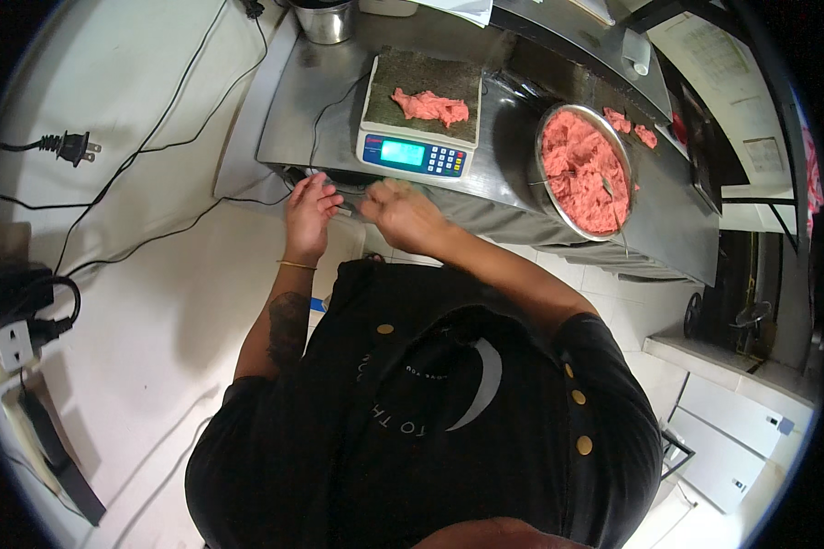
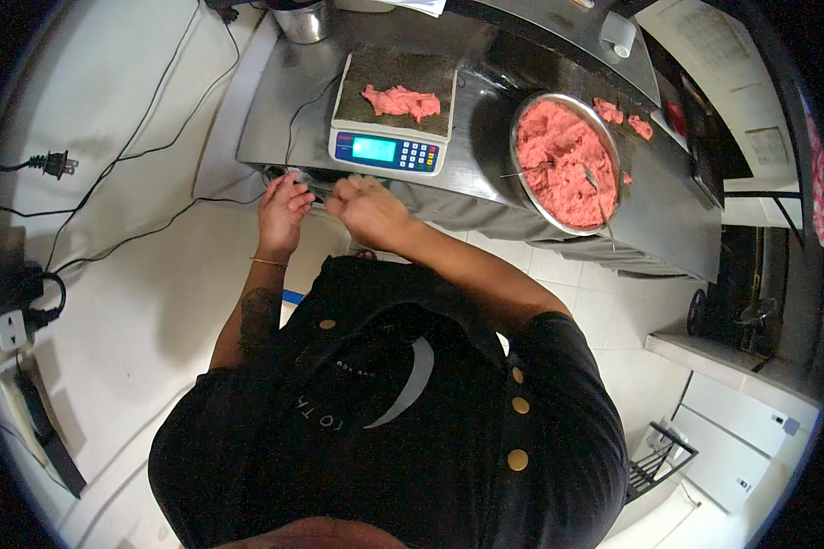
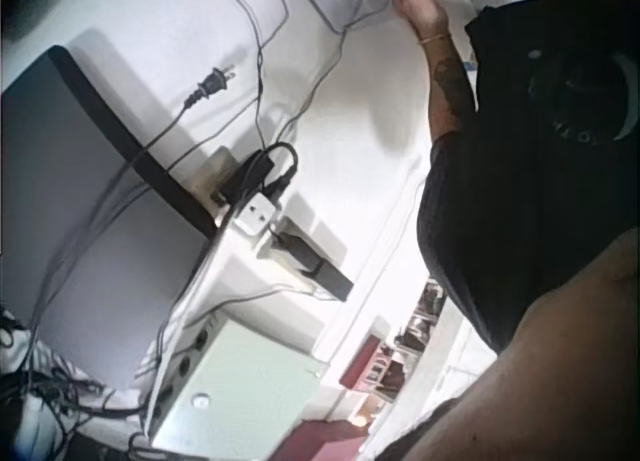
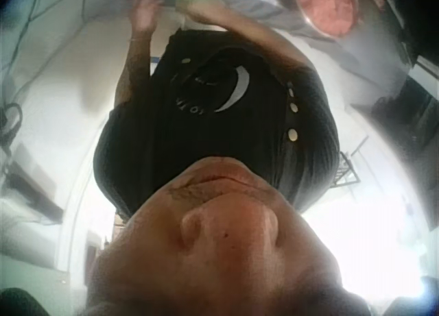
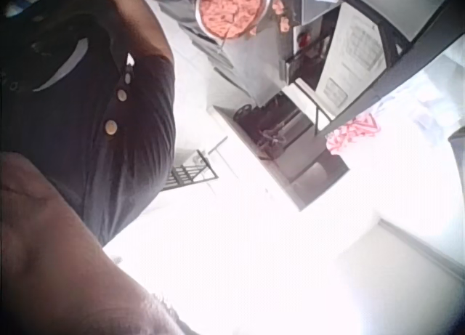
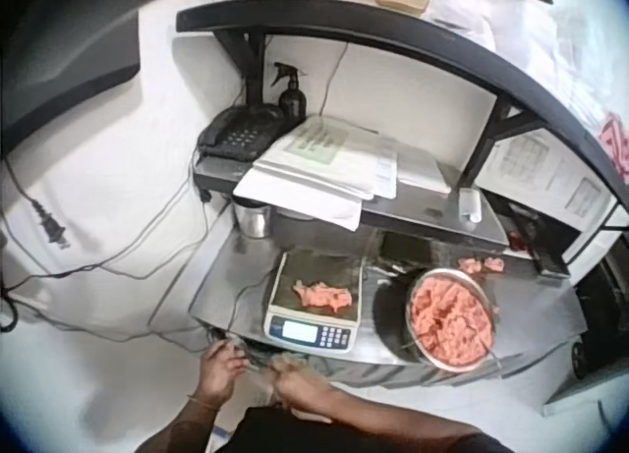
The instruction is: The person scoops pink meat paste from a metal bowl using spoons, portions it onto green leaves placed on a digital scale, and moves the finished items to a stack on a stainless steel counter.
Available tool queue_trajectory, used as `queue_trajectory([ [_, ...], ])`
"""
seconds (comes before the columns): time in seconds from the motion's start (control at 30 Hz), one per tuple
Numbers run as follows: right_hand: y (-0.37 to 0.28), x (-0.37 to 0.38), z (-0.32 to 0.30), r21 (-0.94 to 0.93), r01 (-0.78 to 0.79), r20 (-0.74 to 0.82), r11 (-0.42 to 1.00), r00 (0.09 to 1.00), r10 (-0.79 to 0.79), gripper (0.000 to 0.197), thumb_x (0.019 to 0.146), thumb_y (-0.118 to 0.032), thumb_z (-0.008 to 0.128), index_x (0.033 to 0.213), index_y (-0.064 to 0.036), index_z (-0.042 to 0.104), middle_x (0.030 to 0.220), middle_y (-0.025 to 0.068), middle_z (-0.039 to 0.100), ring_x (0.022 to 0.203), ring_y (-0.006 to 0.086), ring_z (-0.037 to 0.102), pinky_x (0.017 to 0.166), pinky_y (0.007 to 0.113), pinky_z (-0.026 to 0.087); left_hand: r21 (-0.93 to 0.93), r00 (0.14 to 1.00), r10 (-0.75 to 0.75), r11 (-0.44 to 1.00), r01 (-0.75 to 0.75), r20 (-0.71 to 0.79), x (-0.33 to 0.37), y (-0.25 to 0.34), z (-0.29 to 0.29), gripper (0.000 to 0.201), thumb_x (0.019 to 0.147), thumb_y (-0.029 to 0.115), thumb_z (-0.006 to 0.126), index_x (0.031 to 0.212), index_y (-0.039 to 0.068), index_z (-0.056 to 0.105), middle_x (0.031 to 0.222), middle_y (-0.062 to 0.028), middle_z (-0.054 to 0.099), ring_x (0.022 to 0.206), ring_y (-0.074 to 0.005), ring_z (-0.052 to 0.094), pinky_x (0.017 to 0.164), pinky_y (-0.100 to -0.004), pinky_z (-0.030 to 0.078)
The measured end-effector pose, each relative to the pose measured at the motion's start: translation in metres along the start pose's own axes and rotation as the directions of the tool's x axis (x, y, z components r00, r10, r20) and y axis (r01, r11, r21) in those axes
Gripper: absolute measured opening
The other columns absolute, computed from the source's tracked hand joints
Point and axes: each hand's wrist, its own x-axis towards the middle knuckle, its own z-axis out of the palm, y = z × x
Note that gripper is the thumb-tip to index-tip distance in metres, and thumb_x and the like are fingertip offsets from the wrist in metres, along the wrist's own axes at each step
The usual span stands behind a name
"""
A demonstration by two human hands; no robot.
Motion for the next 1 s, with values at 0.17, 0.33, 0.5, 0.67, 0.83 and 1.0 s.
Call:
queue_trajectory([
  [0.17,0.013,0.051,-0.001,-0.223,-0.289,-0.217,0.931,0.946,0.242,0.040,0.089,-0.020,0.063,0.126,-0.0051,0.068,0.120,0.0123,0.060,0.116,0.0312,0.054,0.096,0.044,0.042,-0.083,0.993,-0.083,0.993,0.090,0.083,0.008,0.004,0.014,0.034,0.106,0.034,0.064,0.128,0.008,0.062,0.101,-0.0050,0.069,0.087,-0.0188,0.070,0.074,-0.0297,0.055],
  [0.33,0.045,0.076,-0.003,-0.369,-0.417,-0.111,0.831,0.907,0.406,0.043,0.087,-0.021,0.066,0.128,-0.0077,0.070,0.121,0.0111,0.060,0.119,0.0324,0.051,0.100,0.049,0.038,-0.073,0.991,-0.113,0.990,0.118,0.069,0.024,0.001,0.020,0.033,0.108,0.034,0.060,0.128,0.008,0.060,0.105,-0.0064,0.068,0.093,-0.0202,0.070,0.078,-0.0323,0.053],
  [0.5,0.049,0.079,-0.006,-0.320,-0.391,-0.132,0.863,0.920,0.368,0.026,0.092,-0.022,0.059,0.106,-0.0098,0.077,0.117,0.0097,0.062,0.121,0.0313,0.051,0.100,0.050,0.035,-0.058,0.972,-0.156,0.984,0.169,0.178,0.041,-0.001,0.018,0.037,0.108,0.035,0.059,0.131,0.005,0.059,0.112,-0.0086,0.067,0.104,-0.0245,0.070,0.089,-0.0355,0.053],
  [0.67,0.035,0.088,0.011,-0.144,-0.424,-0.376,0.894,0.859,0.347,0.022,0.088,-0.025,0.063,0.101,-0.0104,0.074,0.114,0.0106,0.062,0.117,0.0330,0.053,0.099,0.052,0.036,-0.241,0.927,-0.155,0.939,0.246,0.342,0.059,-0.003,0.035,0.046,0.111,0.042,0.048,0.136,0.004,0.057,0.137,-0.0135,0.062,0.131,-0.0313,0.058,0.113,-0.0442,0.044],
  [0.83,-0.022,0.093,0.007,-0.067,-0.273,-0.345,0.960,0.909,0.234,0.022,0.089,-0.028,0.066,0.103,-0.0113,0.072,0.113,0.0084,0.061,0.115,0.0320,0.054,0.100,0.052,0.035,-0.498,0.917,-0.158,0.799,0.337,0.367,0.076,-0.005,0.006,0.071,0.108,0.063,0.034,0.152,0.008,0.047,0.157,-0.0147,0.050,0.146,-0.0361,0.044,0.122,-0.0520,0.034],
  [1.0,-0.047,0.051,0.006,0.190,0.032,-0.357,0.981,0.933,0.038,0.033,0.091,-0.033,0.072,0.114,-0.0098,0.073,0.115,0.0078,0.063,0.115,0.0317,0.056,0.102,0.050,0.036,-0.609,0.886,0.107,0.763,0.217,0.450,0.032,0.008,0.006,0.087,0.102,0.077,0.030,0.160,0.013,0.039,0.163,-0.0155,0.043,0.149,-0.0380,0.041,0.123,-0.0545,0.032],
])
